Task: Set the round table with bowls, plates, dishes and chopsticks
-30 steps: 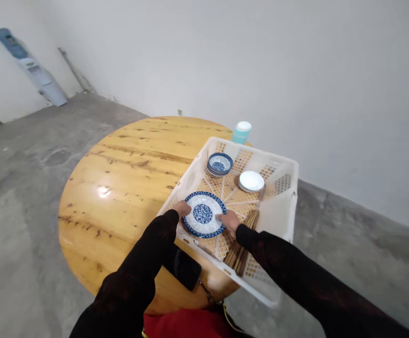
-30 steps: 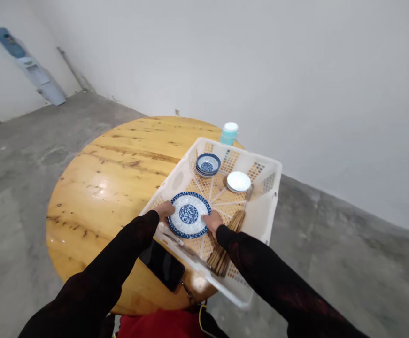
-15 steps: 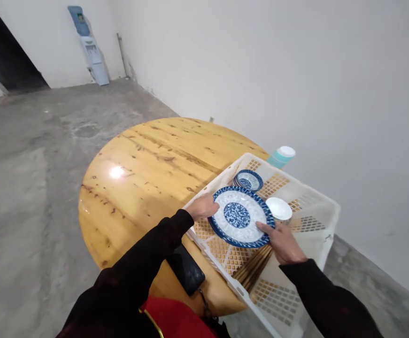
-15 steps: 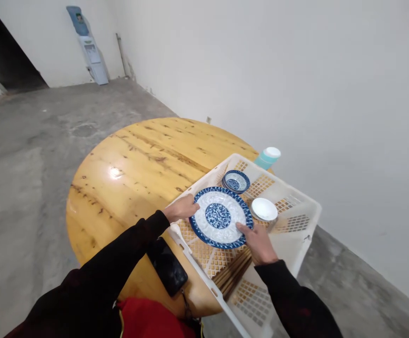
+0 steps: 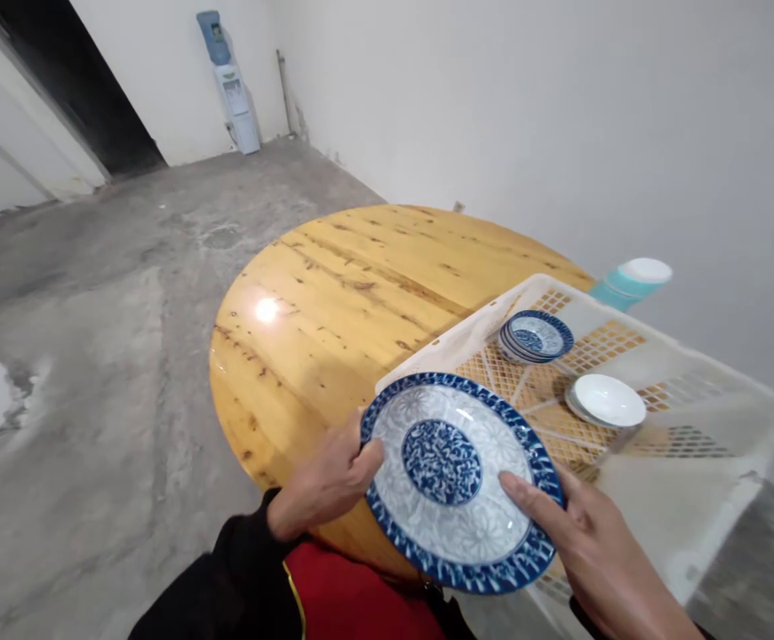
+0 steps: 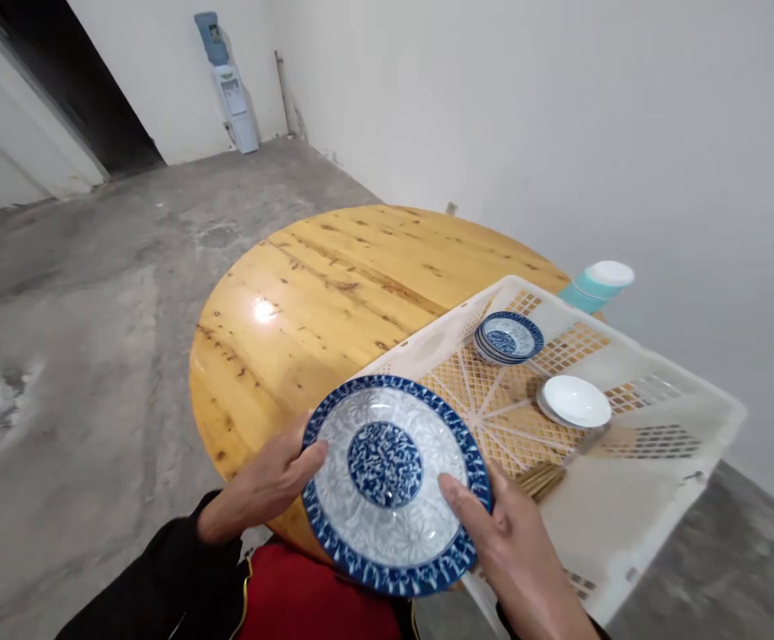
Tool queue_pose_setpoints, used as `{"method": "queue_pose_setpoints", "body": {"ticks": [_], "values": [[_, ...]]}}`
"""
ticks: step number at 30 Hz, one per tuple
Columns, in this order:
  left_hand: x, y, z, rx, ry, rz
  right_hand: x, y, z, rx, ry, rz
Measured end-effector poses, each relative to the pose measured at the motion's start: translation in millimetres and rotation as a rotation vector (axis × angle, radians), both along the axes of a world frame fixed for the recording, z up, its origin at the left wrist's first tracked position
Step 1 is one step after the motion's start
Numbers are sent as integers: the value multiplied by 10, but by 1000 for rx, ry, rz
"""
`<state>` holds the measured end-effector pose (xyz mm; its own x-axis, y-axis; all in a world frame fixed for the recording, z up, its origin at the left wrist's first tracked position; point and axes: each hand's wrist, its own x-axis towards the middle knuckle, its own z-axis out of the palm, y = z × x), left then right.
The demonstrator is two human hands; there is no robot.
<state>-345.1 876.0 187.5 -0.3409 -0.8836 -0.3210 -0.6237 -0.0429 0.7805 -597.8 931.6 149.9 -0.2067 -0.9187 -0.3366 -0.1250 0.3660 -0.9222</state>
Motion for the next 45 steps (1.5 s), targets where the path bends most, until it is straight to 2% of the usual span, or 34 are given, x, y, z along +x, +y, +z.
{"method": "queue_pose_setpoints", "body": {"ticks": [3,7,13,17,25,27,30,34,38,41,45], "values": [[219,337,-65,22,-5,100,201,112,-14,13,57,86],[499,631,-248,17,-7,168,522,296,-98,18,88,121],[1110,878,-598,58,-41,125,1205,636,-319,-23,60,79],[1775,1025,-732,71,-91,115,1878,840,-513,14,-26,63],[3399,1227,-868,67,-147,169,3559,929,-933,-131,-147,101],[3702,1256,-861,66,-155,206,3872,907,-1001,-137,-176,143],[3993,1280,-851,45,-161,265,4169,854,-1084,-107,-199,189],[4171,1214,-919,0,-122,290,4353,686,-1171,-107,-193,197],[4320,962,-1052,-2,-72,296,4489,421,-1233,-135,-175,192],[4451,593,-1183,18,-35,270,4591,169,-1294,-137,-165,157],[4547,-97,-1377,3,-28,191,4680,-273,-1383,-161,-150,28]]}}
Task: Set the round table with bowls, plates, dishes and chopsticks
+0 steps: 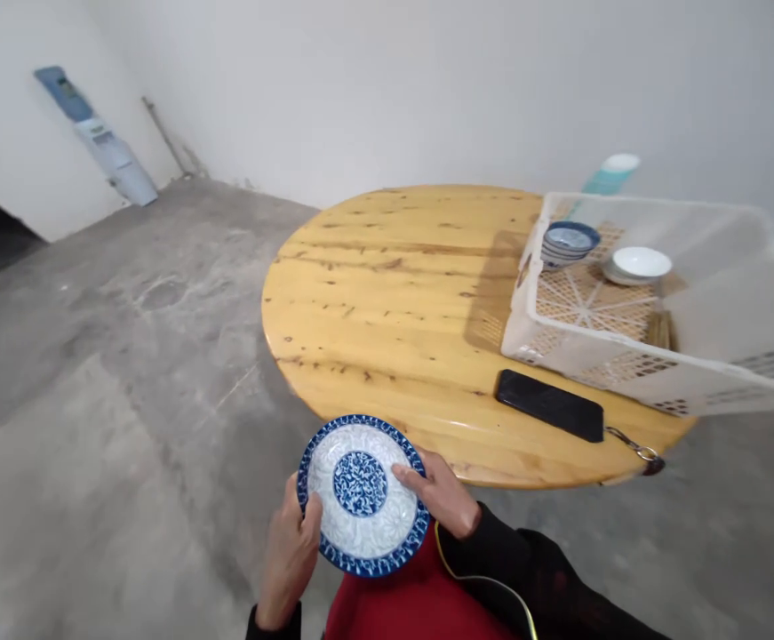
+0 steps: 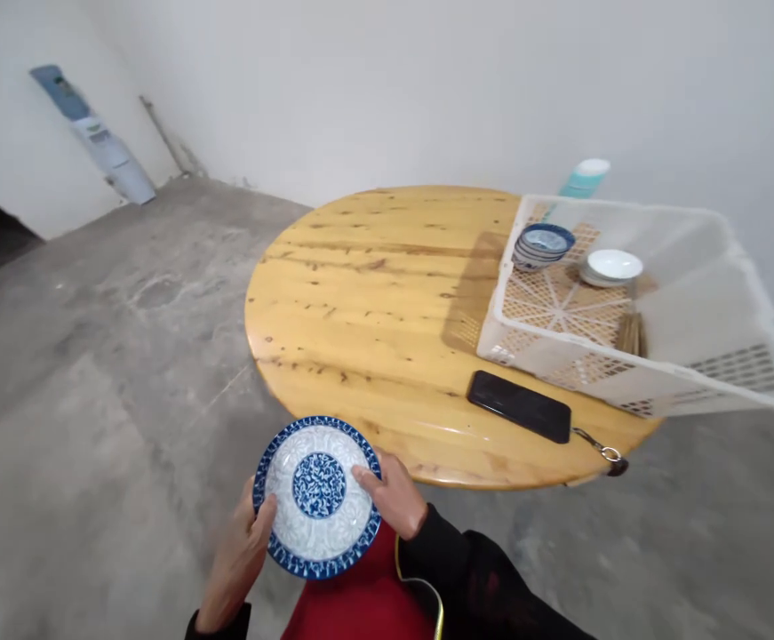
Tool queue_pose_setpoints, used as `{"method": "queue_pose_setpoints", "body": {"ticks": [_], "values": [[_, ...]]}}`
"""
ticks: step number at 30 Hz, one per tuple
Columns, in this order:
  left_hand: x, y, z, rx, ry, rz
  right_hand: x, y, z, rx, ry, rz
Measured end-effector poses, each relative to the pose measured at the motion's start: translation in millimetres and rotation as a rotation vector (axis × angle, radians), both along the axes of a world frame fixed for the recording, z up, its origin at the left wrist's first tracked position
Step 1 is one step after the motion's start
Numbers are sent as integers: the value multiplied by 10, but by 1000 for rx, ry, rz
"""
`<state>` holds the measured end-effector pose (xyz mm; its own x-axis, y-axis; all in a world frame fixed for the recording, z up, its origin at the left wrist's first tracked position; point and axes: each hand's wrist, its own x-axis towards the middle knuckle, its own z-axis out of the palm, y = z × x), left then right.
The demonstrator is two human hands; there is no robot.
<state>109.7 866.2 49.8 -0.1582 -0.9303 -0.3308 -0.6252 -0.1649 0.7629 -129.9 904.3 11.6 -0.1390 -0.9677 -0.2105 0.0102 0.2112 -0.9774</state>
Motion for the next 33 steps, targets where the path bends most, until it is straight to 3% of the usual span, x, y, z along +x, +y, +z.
{"method": "queue_pose_setpoints", "body": {"ticks": [3,7,13,18,23,28,33], "values": [[4,-550,-75,-14,18,-65,29,-380,-35,-4,34,-105],[0,-1219,-67,19,61,-148,75,-872,-75,11,61,-190],[10,-1967,-79,18,92,-185,156,-1442,-127,30,107,-284],[-169,-2407,-27,24,108,-315,135,-1640,-91,44,124,-384],[-567,-2816,-7,18,54,-534,91,-1654,-108,74,103,-619],[-944,-3234,-69,32,62,-748,105,-1743,-124,178,111,-829],[-1145,-3831,-165,76,21,-925,242,-2114,-107,242,100,-993]]}}
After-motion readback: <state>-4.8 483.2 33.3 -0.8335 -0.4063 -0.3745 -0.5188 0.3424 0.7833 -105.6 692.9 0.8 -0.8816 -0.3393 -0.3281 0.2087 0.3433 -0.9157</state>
